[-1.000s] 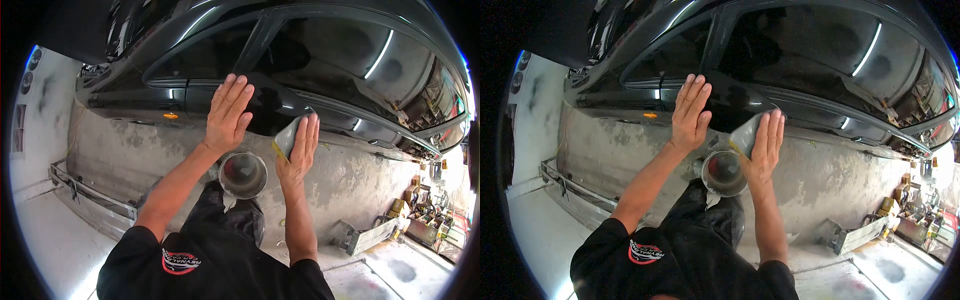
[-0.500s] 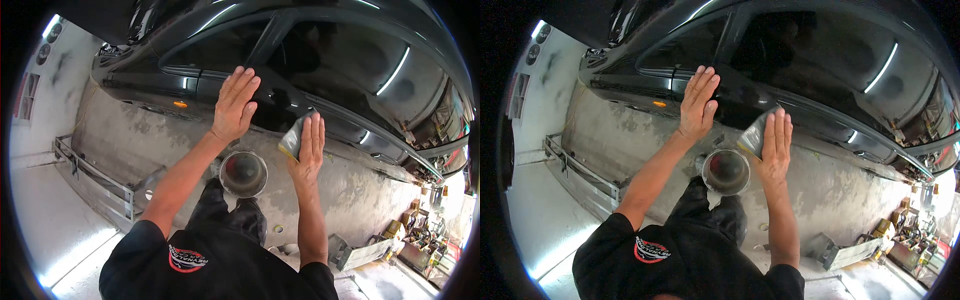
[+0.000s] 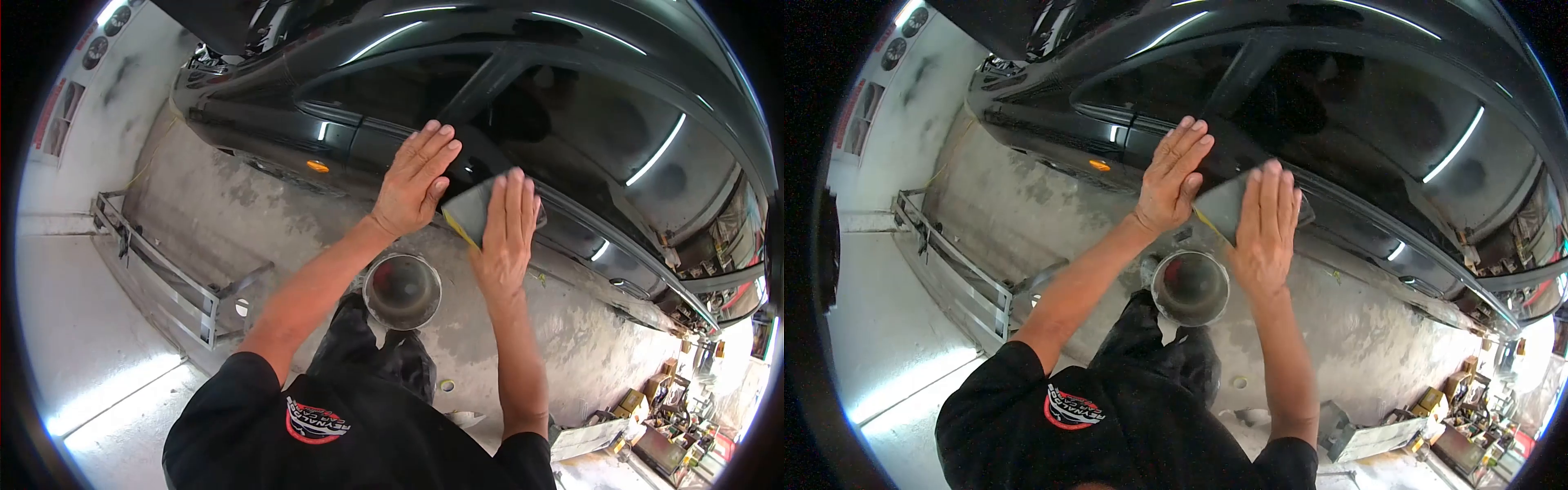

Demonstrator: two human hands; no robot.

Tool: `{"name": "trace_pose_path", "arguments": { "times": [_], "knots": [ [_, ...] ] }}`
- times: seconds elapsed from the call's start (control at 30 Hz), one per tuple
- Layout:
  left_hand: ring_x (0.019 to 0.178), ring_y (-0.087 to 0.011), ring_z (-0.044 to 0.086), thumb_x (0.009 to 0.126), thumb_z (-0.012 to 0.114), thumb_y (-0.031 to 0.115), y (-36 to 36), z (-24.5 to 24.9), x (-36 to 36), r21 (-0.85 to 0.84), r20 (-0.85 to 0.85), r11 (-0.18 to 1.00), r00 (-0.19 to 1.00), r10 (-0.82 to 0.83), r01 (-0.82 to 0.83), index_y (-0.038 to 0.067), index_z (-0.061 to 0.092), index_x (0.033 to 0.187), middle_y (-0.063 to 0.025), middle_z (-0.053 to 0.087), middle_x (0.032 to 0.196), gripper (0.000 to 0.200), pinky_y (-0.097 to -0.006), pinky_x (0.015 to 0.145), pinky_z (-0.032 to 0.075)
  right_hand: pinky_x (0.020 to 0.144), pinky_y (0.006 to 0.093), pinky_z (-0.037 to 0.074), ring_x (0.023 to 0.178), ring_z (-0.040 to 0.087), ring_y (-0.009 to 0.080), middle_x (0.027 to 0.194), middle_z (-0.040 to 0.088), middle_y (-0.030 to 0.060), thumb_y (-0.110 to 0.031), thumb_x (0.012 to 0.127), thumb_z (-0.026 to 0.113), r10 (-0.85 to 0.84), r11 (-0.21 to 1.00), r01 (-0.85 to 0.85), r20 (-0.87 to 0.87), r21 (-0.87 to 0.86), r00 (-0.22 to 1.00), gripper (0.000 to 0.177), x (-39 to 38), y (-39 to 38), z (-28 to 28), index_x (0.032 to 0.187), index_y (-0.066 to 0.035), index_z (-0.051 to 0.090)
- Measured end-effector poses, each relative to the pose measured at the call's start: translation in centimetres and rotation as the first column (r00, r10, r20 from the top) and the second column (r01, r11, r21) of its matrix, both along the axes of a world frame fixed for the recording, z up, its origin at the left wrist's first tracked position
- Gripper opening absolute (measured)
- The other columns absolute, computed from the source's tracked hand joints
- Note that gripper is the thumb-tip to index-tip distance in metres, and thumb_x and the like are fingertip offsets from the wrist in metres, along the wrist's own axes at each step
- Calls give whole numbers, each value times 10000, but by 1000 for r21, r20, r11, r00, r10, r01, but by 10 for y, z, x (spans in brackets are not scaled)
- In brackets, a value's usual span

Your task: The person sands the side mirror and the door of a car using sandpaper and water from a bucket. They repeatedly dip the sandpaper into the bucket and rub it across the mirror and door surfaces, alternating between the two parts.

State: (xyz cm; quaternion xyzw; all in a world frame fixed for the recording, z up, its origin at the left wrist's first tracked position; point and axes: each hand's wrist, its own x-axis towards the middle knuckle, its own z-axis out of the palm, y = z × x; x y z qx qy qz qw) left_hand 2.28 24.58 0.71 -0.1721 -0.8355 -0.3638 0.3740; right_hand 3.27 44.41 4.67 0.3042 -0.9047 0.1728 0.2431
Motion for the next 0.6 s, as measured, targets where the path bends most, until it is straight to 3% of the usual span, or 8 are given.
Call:
{"name": "trace_pose_path", "arguments": {
  "times": [0.07, 0.2, 0.33, 0.37, 0.47, 0.57, 0.6],
  "knots": [
    [1447, -381, 453, 1029, 523, 139, -5, 1, 1, 113, 15, 992, 998, -63, 60, 25, 581, 1425, -176, 537, 1512, 416, -491, 1208, 329, 1225, 534, 296, 1474, 389, 426, 1584, 413, 251, -94, 835, 671, 15, 989, -18, 26, 149, 1000, 646, -12, -24, 17, 1431, 99, 510],
    [1419, -379, 491, 1025, 538, 86, -25, 2, 8, 187, 58, 973, 987, -151, 137, -10, 585, 1399, -197, 558, 1484, 389, -462, 1183, 386, 1237, 529, 272, 1497, 361, 413, 1585, 417, 241, 63, 725, 665, 22, 992, -39, 142, 120, 990, 781, 0, 1, 23, 1483, 54, 473],
    [1378, -378, 535, 1031, 547, 106, -48, -8, 20, 253, 159, 956, 968, -192, 149, -29, 600, 1371, -209, 583, 1452, 370, -433, 1154, 424, 1237, 528, 260, 1482, 385, 420, 1579, 428, 248, -34, 795, 684, -66, 996, 65, 20, 54, 998, 671, 9, -11, 10, 1431, 97, 514],
    [1372, -379, 541, 1029, 551, 107, -50, -12, 20, 286, 167, 945, 964, -209, 155, -31, 603, 1367, -212, 587, 1447, 369, -427, 1151, 427, 1227, 533, 279, 1481, 384, 424, 1571, 439, 250, -48, 821, 661, -55, 986, 56, -12, 160, 998, 632, -2, -24, 8, 1419, 103, 524],
    [1365, -381, 548, 1024, 563, 114, -56, -18, 22, 334, 205, 925, 944, -257, 179, -35, 602, 1371, -218, 591, 1439, 380, -421, 1148, 429, 1222, 538, 290, 1472, 393, 434, 1564, 446, 253, -49, 835, 630, -13, 981, -3, 75, 196, 997, 616, -21, -80, 28, 1428, 82, 529],
    [1366, -384, 551, 1051, 540, 166, -63, -9, 23, 311, 249, 930, 928, -277, 194, -53, 607, 1361, -228, 594, 1437, 386, -427, 1139, 431, 1219, 534, 303, 1472, 393, 442, 1568, 439, 254, -8, 799, 654, -38, 993, 25, 115, 116, 993, 675, -6, -67, 29, 1456, 57, 512],
    [1366, -386, 552, 1064, 526, 190, -67, -5, 23, 296, 262, 934, 923, -282, 201, -62, 610, 1354, -232, 596, 1436, 393, -430, 1134, 433, 1220, 531, 303, 1472, 391, 444, 1570, 437, 254, 2, 786, 668, -123, 991, 117, 104, 64, 987, 703, 6, -55, 24, 1468, 50, 502]
  ]
}}
